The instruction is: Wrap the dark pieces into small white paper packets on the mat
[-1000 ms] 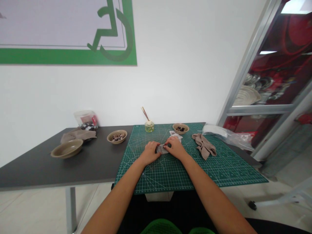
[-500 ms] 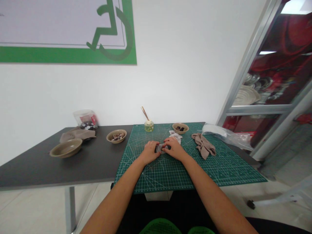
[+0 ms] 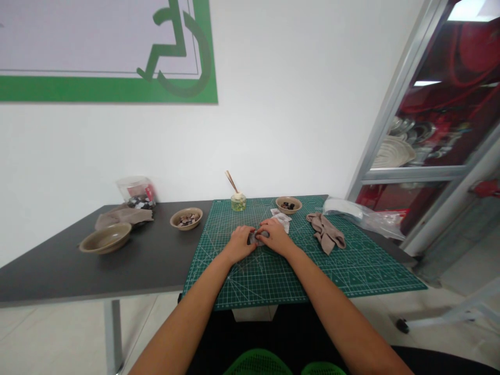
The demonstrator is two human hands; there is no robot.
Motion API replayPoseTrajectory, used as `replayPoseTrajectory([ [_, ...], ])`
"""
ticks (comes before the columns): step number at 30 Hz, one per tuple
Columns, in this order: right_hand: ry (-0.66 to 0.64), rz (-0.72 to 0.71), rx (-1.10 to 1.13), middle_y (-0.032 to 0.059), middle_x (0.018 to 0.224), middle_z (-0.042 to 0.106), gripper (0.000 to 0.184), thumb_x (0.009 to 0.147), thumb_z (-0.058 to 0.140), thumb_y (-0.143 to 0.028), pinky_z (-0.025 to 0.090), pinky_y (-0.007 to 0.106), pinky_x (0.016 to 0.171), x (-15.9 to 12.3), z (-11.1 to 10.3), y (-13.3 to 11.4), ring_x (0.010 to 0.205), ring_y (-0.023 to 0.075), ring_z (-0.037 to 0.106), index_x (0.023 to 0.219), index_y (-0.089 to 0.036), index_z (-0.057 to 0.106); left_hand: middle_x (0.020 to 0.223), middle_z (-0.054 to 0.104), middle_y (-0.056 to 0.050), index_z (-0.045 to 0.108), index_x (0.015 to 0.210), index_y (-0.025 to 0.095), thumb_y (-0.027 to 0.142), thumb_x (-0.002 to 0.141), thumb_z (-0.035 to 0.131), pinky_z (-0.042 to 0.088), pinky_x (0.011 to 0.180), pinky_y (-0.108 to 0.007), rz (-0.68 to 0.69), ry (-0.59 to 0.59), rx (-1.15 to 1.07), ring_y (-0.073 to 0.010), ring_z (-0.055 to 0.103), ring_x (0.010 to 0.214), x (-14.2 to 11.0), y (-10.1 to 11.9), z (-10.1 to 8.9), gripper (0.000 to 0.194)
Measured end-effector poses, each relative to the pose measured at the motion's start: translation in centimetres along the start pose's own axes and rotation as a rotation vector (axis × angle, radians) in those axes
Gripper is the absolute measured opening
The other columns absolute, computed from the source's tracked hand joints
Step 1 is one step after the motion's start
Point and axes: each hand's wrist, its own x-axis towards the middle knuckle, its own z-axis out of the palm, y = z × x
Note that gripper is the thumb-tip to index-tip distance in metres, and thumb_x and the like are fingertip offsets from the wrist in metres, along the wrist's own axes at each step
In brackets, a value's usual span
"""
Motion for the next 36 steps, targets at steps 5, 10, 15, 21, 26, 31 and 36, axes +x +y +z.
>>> replayPoseTrajectory([
  [5,0.021,0.037,0.005,0.0065,0.091,0.061,0.004,0.068,0.069,-0.019,0.036,0.041,0.087,-0.21,-0.16,0.53,0.095,0.0229,0.049,0.07,-0.018,0.065,0.103,0.058,-0.006,0.054,0.106,0.018,0.023,0.073,0.058,0.04,0.088,-0.038,0.002,-0.001,-0.005,-0.0238,0.05,0.1,-0.06,0.1,-0.08,0.035],
  [10,-0.017,-0.022,0.01,0.0066,0.099,0.06,0.007,0.071,0.067,-0.02,0.035,0.04,0.088,-0.11,0.02,0.22,0.098,0.0222,0.049,0.078,-0.021,0.068,0.103,0.058,-0.007,0.054,0.106,0.017,0.024,0.072,0.059,0.04,0.088,-0.037,0.01,0.009,0.003,-0.0236,0.05,0.099,-0.01,-0.01,-0.02,0.035],
  [15,0.025,0.067,-0.042,0.0078,0.092,0.061,0.005,0.068,0.067,-0.017,0.036,0.041,0.086,-0.15,-0.08,0.45,0.095,0.0236,0.048,0.072,-0.017,0.063,0.103,0.058,-0.007,0.054,0.107,0.017,0.022,0.072,0.058,0.04,0.087,-0.038,0.009,-0.002,0.0,-0.0237,0.05,0.099,0.0,0.07,-0.07,0.035],
  [21,-0.013,-0.035,0.011,0.0063,0.1,0.059,0.008,0.072,0.065,-0.02,0.034,0.04,0.089,-0.28,0.24,0.53,0.099,0.0221,0.048,0.08,-0.021,0.065,0.101,0.059,-0.006,0.055,0.105,0.019,0.024,0.073,0.059,0.04,0.087,-0.038,-0.013,-0.002,0.002,-0.0234,0.05,0.098,-0.06,0.36,-0.24,0.033],
  [26,0.041,0.062,-0.054,0.0079,0.091,0.06,0.006,0.069,0.065,-0.016,0.037,0.04,0.086,-0.18,0.09,0.53,0.094,0.0237,0.048,0.071,-0.018,0.061,0.104,0.058,-0.007,0.054,0.107,0.017,0.023,0.073,0.058,0.04,0.088,-0.038,-0.008,-0.011,-0.005,-0.0239,0.05,0.1,-0.08,0.39,-0.32,0.035],
  [31,-0.025,-0.067,0.017,0.0054,0.098,0.06,0.007,0.071,0.065,-0.017,0.035,0.039,0.089,-0.24,-0.12,0.0,0.098,0.0218,0.049,0.077,-0.02,0.063,0.103,0.058,-0.007,0.054,0.105,0.017,0.024,0.072,0.06,0.041,0.086,-0.037,-0.009,-0.002,0.012,-0.0238,0.05,0.098,-0.02,0.25,-0.18,0.034],
  [36,0.019,0.076,-0.063,0.0074,0.09,0.06,0.006,0.069,0.064,-0.015,0.037,0.039,0.085,-0.17,-0.04,0.12,0.093,0.023,0.049,0.073,-0.018,0.06,0.105,0.058,-0.008,0.053,0.106,0.016,0.022,0.073,0.058,0.04,0.088,-0.038,-0.006,-0.002,-0.005,-0.0239,0.05,0.1,-0.04,0.3,-0.18,0.035],
])
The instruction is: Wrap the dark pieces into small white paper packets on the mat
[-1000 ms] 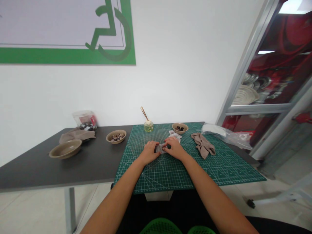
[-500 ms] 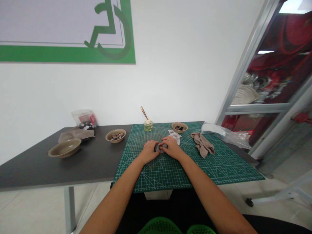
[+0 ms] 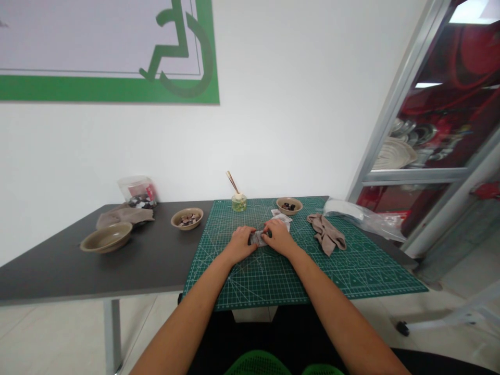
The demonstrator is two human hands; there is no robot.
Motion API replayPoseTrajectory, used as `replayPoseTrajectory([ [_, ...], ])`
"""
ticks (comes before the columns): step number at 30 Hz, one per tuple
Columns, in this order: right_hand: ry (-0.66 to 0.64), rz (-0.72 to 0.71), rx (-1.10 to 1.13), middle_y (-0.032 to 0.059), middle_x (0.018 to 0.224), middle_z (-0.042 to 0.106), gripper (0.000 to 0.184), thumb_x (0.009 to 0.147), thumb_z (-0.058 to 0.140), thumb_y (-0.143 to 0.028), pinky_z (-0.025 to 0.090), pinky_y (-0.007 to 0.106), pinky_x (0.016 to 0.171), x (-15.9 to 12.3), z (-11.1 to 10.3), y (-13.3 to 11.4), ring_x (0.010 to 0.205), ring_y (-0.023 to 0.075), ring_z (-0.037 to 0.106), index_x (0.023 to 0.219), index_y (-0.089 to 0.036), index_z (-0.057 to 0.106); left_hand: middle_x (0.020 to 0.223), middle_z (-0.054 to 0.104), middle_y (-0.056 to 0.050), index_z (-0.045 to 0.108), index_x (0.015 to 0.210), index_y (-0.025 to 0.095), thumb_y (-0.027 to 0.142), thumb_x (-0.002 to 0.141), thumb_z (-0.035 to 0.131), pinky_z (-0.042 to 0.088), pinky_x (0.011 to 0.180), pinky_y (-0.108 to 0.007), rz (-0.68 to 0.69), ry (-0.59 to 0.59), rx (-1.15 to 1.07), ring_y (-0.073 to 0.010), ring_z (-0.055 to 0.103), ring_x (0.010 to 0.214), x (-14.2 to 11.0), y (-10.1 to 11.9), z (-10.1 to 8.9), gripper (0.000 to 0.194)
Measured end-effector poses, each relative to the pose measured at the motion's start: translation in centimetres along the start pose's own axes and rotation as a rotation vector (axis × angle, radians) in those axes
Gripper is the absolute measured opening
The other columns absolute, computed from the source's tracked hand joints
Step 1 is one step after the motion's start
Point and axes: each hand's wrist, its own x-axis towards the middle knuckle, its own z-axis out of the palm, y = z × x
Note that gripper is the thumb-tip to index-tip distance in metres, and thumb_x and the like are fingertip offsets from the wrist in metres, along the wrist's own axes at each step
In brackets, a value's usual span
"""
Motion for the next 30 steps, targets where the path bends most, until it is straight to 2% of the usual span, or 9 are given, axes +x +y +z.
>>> replayPoseTrajectory([
  [3,-0.029,-0.059,0.044,0.0063,0.093,0.06,0.007,0.069,0.064,-0.015,0.036,0.038,0.087,-0.14,-0.08,0.08,0.094,0.0217,0.049,0.071,-0.018,0.058,0.104,0.058,-0.008,0.054,0.106,0.015,0.023,0.072,0.059,0.04,0.087,-0.038,-0.005,-0.007,0.003,-0.0243,0.05,0.099,-0.03,0.09,-0.04,0.035],
  [6,-0.063,-0.136,0.077,0.0059,0.098,0.06,0.007,0.071,0.064,-0.017,0.034,0.039,0.09,-0.13,-0.01,-0.1,0.098,0.0214,0.048,0.077,-0.019,0.061,0.104,0.058,-0.008,0.054,0.107,0.016,0.023,0.073,0.059,0.04,0.088,-0.038,-0.008,-0.007,0.003,-0.0244,0.049,0.1,-0.07,0.09,-0.02,0.035],
  [11,-0.032,-0.003,0.027,0.0075,0.094,0.06,0.005,0.071,0.063,-0.017,0.036,0.041,0.087,-0.05,-0.03,-0.17,0.096,0.0234,0.048,0.074,-0.017,0.06,0.106,0.057,-0.008,0.052,0.108,0.016,0.02,0.072,0.059,0.039,0.088,-0.038,0.007,-0.003,-0.021,-0.0238,0.048,0.102,-0.18,0.0,0.04,0.036],
  [16,-0.086,-0.103,0.124,0.0062,0.102,0.058,0.01,0.071,0.062,-0.015,0.036,0.041,0.091,-0.3,-0.22,-0.56,0.101,0.0223,0.048,0.081,-0.02,0.062,0.103,0.057,-0.007,0.053,0.105,0.017,0.02,0.073,0.059,0.039,0.088,-0.038,-0.003,0.009,-0.035,-0.0235,0.048,0.099,-0.33,0.08,0.01,0.033],
  [21,-0.048,0.019,0.102,0.0093,0.1,0.058,0.008,0.07,0.064,-0.015,0.036,0.043,0.089,-0.31,-0.27,-0.53,0.102,0.0244,0.047,0.077,-0.017,0.061,0.105,0.056,-0.007,0.052,0.105,0.017,0.018,0.073,0.057,0.038,0.088,-0.039,-0.016,0.005,-0.067,-0.0231,0.047,0.099,-0.45,0.12,0.08,0.032],
  [26,-0.123,-0.047,0.204,0.0052,0.105,0.058,0.011,0.07,0.065,-0.015,0.035,0.04,0.093,-0.2,-0.7,-0.68,0.104,0.0216,0.047,0.08,-0.02,0.063,0.107,0.056,-0.006,0.05,0.106,0.017,0.015,0.073,0.056,0.037,0.09,-0.039,-0.038,0.006,-0.093,-0.0234,0.046,0.102,-0.45,0.02,0.2,0.034],
  [30,-0.083,0.033,0.158,0.0069,0.104,0.059,0.012,0.071,0.064,-0.013,0.035,0.042,0.093,0.17,-0.75,-0.82,0.103,0.0224,0.047,0.081,-0.019,0.063,0.109,0.055,-0.007,0.05,0.107,0.018,0.012,0.072,0.055,0.036,0.092,-0.039,-0.047,-0.013,-0.124,-0.0229,0.046,0.105,-0.36,0.08,0.05,0.036],
])
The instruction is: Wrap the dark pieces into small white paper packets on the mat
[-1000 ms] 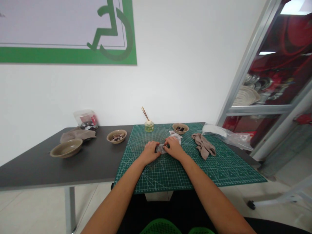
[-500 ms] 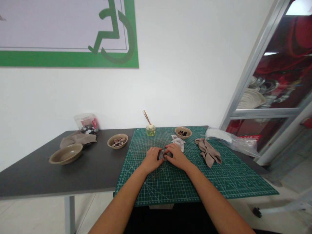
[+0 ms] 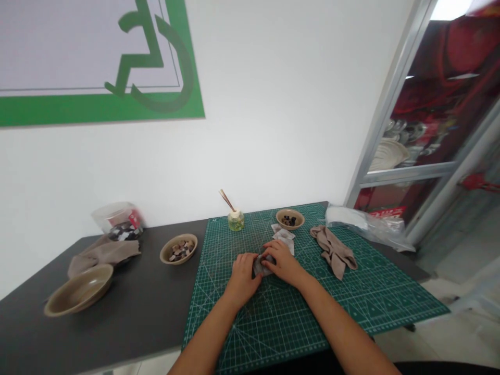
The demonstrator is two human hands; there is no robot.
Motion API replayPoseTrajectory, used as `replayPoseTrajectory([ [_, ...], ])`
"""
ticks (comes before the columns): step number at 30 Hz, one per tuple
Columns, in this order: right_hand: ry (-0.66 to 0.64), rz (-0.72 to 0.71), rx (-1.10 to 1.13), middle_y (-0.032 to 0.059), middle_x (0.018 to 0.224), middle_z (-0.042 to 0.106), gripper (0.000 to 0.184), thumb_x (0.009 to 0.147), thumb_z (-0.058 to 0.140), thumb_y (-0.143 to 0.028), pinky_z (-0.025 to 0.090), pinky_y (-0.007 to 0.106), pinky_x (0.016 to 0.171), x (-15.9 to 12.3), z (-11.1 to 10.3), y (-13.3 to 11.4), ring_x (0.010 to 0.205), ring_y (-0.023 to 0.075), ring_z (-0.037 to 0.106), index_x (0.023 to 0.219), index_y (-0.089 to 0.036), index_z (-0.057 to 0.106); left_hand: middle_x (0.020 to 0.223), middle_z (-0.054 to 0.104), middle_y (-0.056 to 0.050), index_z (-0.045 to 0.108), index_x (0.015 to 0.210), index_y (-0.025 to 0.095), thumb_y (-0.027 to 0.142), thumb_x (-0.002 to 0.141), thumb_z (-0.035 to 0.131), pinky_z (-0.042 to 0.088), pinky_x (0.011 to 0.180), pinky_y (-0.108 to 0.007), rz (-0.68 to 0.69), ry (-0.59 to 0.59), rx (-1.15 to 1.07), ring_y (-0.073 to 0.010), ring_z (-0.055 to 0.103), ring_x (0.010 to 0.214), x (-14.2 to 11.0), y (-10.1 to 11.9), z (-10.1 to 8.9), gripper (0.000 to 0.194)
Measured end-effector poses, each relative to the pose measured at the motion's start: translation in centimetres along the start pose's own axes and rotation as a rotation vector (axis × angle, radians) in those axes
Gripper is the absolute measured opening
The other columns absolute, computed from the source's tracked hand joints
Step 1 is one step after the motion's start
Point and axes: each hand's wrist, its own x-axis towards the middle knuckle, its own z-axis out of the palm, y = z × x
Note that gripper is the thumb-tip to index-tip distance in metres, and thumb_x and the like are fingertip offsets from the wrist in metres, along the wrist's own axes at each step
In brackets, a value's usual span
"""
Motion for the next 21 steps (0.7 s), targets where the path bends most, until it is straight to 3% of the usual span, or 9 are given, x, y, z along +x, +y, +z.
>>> replayPoseTrajectory([
  [3,0.046,0.031,-0.009,0.008,0.101,0.058,0.011,0.068,0.064,-0.012,0.036,0.041,0.092,-0.1,-0.2,0.0,0.102,0.0225,0.047,0.078,-0.017,0.061,0.109,0.055,-0.007,0.049,0.108,0.018,0.013,0.072,0.055,0.035,0.092,-0.04,-0.011,-0.006,-0.006,-0.0232,0.046,0.106,0.1,0.1,-0.1,0.036],
  [7,-0.038,-0.038,0.028,0.0046,0.105,0.058,0.015,0.07,0.065,-0.015,0.035,0.041,0.092,-0.4,-0.2,-0.4,0.105,0.0214,0.046,0.084,-0.022,0.064,0.108,0.056,-0.008,0.05,0.109,0.017,0.019,0.072,0.058,0.036,0.091,-0.041,-0.013,0.001,-0.004,-0.024,0.047,0.103,0.3,0.2,-0.2,0.038],
  [13,0.031,0.073,-0.046,0.0075,0.098,0.059,0.01,0.071,0.062,-0.013,0.036,0.042,0.089,-0.5,0.1,-0.6,0.1,0.0237,0.047,0.08,-0.018,0.061,0.109,0.056,-0.006,0.051,0.111,0.021,0.021,0.07,0.061,0.036,0.092,-0.041,0.017,-0.02,-0.046,-0.0242,0.047,0.104,0.6,-0.3,-0.6,0.042],
  [18,-0.023,-0.021,0.006,0.0054,0.102,0.058,0.013,0.073,0.062,-0.015,0.036,0.041,0.09,-0.6,0.2,-0.6,0.103,0.0228,0.046,0.084,-0.021,0.062,0.108,0.056,-0.006,0.048,0.117,0.02,0.027,0.07,0.064,0.038,0.093,-0.037,-0.016,-0.04,-0.141,-0.0219,0.05,0.102,1.1,-0.5,-1.5,0.051],
  [21,0.001,0.008,-0.023,0.0059,0.102,0.058,0.012,0.074,0.061,-0.015,0.034,0.042,0.091,-0.4,0.3,-0.4,0.103,0.0237,0.046,0.083,-0.022,0.063,0.111,0.055,-0.006,0.05,0.115,0.019,0.021,0.066,0.066,0.039,0.093,-0.036,-0.017,-0.051,-0.149,-0.0217,0.05,0.103,1.2,-0.5,-1.8,0.052],
])
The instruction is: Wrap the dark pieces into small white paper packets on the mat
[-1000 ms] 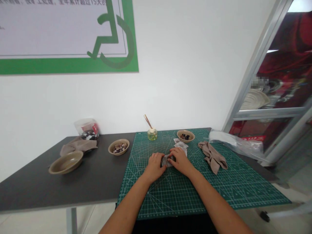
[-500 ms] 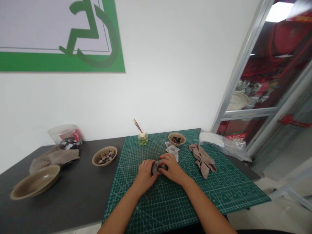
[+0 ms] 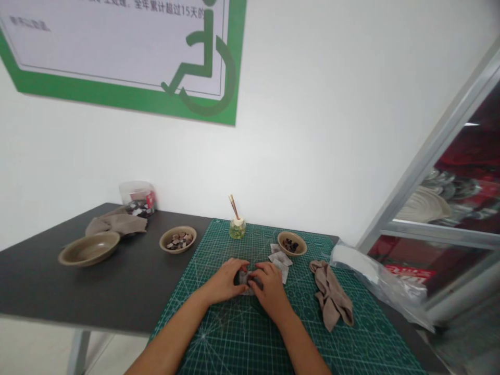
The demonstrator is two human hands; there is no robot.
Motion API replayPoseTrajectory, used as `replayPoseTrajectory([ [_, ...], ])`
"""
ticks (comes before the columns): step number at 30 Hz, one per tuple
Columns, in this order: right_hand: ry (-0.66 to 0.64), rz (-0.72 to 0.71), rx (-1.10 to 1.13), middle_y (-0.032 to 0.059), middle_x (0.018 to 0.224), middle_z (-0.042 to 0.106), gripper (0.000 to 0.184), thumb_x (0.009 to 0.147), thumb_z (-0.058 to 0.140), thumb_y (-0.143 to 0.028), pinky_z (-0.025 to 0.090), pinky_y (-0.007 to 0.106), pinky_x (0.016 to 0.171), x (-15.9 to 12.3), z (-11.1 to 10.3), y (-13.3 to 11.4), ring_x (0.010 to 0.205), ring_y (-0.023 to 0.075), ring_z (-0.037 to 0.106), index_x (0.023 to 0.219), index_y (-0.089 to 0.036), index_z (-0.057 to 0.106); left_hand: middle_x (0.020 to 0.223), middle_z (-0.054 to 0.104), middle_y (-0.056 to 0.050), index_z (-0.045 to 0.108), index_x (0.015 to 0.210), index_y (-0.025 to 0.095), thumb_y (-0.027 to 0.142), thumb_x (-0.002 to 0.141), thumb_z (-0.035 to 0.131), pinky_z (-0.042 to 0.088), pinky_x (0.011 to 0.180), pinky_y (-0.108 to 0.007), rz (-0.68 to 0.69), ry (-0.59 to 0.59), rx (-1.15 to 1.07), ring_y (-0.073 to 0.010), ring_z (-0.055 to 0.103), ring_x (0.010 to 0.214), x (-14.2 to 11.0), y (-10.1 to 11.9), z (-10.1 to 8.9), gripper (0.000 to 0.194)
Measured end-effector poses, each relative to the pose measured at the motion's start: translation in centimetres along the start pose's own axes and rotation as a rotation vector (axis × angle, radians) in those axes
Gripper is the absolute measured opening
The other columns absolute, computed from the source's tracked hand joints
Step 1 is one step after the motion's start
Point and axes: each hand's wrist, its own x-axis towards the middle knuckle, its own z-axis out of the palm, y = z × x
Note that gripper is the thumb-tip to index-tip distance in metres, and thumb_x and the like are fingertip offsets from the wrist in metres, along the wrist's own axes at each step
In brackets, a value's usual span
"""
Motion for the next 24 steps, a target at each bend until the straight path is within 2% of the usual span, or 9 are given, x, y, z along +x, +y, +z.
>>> replayPoseTrajectory([
  [3,0.062,0.078,-0.052,0.0092,0.098,0.058,0.008,0.071,0.06,-0.012,0.035,0.043,0.09,0.0,0.0,0.4,0.1,0.025,0.047,0.077,-0.017,0.06,0.107,0.056,-0.005,0.048,0.117,0.02,0.02,0.065,0.065,0.038,0.094,-0.038,0.003,0.014,0.007,-0.022,0.05,0.103,-0.1,-0.1,0.1,0.055],
  [6,0.008,0.021,-0.012,0.0076,0.097,0.059,0.006,0.071,0.061,-0.014,0.037,0.041,0.089,-0.1,0.0,0.7,0.1,0.0239,0.048,0.076,-0.018,0.06,0.106,0.057,-0.005,0.048,0.118,0.02,0.018,0.065,0.064,0.038,0.093,-0.038,0.031,0.02,0.017,-0.0219,0.05,0.101,-0.1,-0.4,0.4,0.055],
  [9,-0.044,-0.053,0.014,0.0058,0.1,0.058,0.01,0.073,0.062,-0.018,0.035,0.042,0.09,-0.1,0.1,0.6,0.103,0.0234,0.047,0.083,-0.021,0.063,0.106,0.057,-0.006,0.049,0.117,0.017,0.018,0.064,0.065,0.039,0.092,-0.037,0.072,0.02,0.039,-0.0218,0.05,0.1,0.0,-0.7,0.6,0.055],
  [15,0.056,0.024,-0.04,0.0085,0.097,0.059,0.006,0.071,0.062,-0.014,0.036,0.043,0.088,0.0,-0.1,0.6,0.101,0.0249,0.047,0.077,-0.017,0.061,0.103,0.057,-0.006,0.049,0.117,0.017,0.018,0.064,0.065,0.04,0.091,-0.036,0.068,0.03,0.029,-0.0212,0.051,0.099,0.0,-1.0,0.7,0.056],
  [19,-0.017,-0.073,0.002,0.0062,0.1,0.058,0.01,0.072,0.062,-0.015,0.035,0.041,0.09,-0.1,-0.2,0.4,0.102,0.0225,0.047,0.081,-0.019,0.062,0.104,0.058,-0.007,0.049,0.118,0.016,0.02,0.065,0.065,0.041,0.09,-0.036,0.085,0.031,0.036,-0.0216,0.051,0.098,0.0,-1.0,0.8,0.055],
  [24,0.015,-0.006,-0.037,0.0079,0.099,0.058,0.006,0.072,0.061,-0.015,0.034,0.043,0.089,0.0,-0.1,0.7,0.101,0.0238,0.047,0.078,-0.018,0.061,0.106,0.057,-0.007,0.05,0.117,0.014,0.021,0.065,0.066,0.041,0.091,-0.036,0.088,0.034,0.042,-0.0218,0.051,0.099,-0.4,-0.9,0.7,0.055],
])
